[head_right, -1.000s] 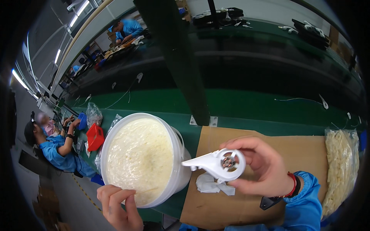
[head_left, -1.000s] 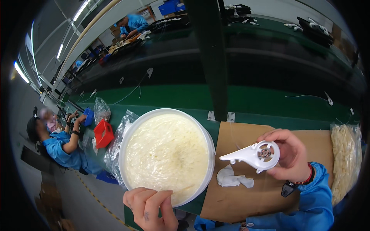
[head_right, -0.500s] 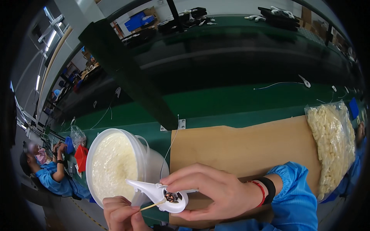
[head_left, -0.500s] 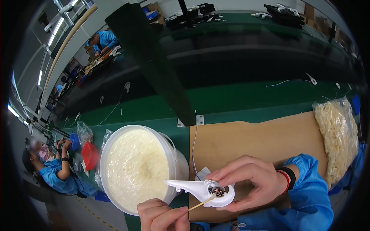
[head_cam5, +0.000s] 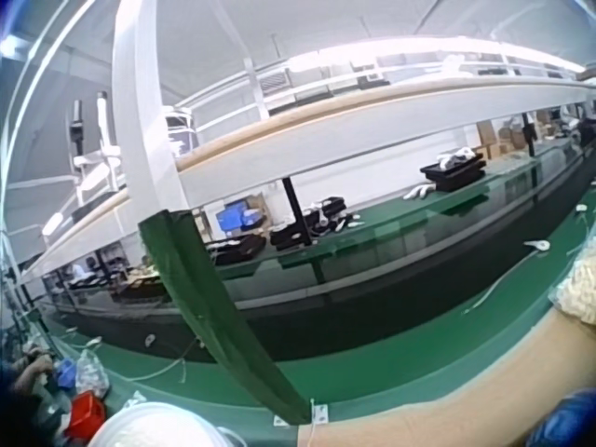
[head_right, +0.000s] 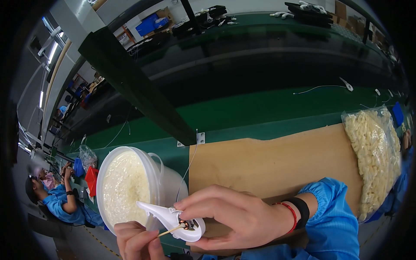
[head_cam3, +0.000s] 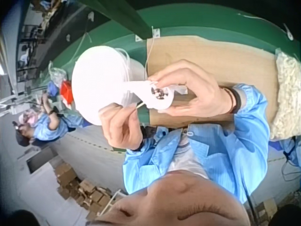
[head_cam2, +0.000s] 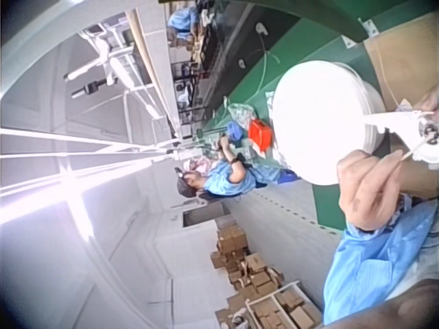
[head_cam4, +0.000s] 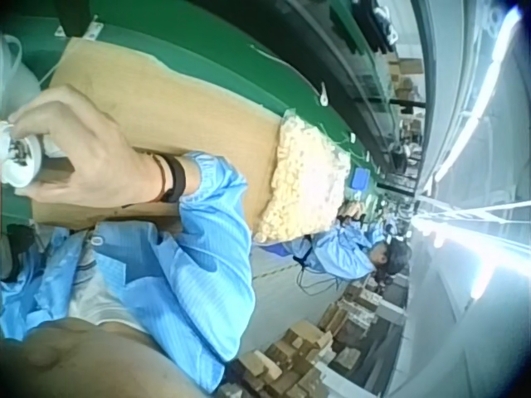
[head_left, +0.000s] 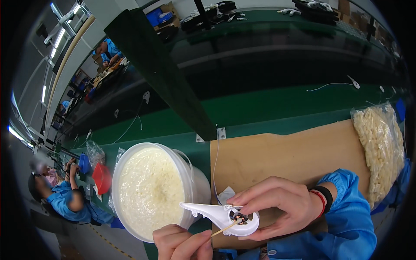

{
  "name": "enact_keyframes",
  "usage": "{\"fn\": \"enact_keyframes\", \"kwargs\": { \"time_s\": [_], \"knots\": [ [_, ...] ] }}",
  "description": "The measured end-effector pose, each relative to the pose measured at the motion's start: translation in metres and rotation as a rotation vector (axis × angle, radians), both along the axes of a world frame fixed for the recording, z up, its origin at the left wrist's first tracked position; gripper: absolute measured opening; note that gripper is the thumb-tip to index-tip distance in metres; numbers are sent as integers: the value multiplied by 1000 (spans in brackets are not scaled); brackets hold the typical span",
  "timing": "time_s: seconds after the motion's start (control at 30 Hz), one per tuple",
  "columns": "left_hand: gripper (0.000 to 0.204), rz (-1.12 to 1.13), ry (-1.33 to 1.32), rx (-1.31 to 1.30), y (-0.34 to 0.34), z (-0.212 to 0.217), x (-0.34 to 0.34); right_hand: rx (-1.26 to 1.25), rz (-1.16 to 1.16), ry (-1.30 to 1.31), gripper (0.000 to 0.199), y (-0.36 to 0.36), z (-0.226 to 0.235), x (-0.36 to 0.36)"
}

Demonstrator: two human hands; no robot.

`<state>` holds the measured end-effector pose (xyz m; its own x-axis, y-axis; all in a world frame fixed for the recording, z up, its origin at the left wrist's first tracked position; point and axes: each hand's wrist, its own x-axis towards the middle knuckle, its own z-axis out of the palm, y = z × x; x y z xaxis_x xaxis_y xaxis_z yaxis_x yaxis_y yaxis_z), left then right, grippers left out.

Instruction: Applying glue to small electronic components using a toothpick and assembling them into a plastic housing.

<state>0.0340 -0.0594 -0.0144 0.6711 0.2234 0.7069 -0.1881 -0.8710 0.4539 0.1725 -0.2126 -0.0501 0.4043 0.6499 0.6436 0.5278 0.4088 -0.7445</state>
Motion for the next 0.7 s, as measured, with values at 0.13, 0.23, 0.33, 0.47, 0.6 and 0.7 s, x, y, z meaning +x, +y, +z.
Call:
{"fn": "enact_keyframes", "kwargs": {
  "time_s": [0.13, 0.23, 0.33, 0.47, 0.6, 0.7],
  "knots": [
    [25, -7, 44, 43, 0, 6, 1, 40, -35, -5, 45, 1, -3, -1],
    [26, -4, 55, 69, 0, 8, 0, 49, -37, -24, 45, 1, -3, -1],
    [28, -11, 43, 108, 2, 8, 0, 6, 4, -27, 51, -2, -1, -1],
    [29, -21, 30, 158, 3, 9, -1, 4, 6, -27, 51, -3, -1, -1],
    [31, -52, -14, 196, 6, 7, -1, 9, 0, -32, 52, -3, -1, -1],
    [30, -54, -46, 230, 7, 5, -2, 12, -8, -29, 53, -2, -1, -2]
  ]
}}
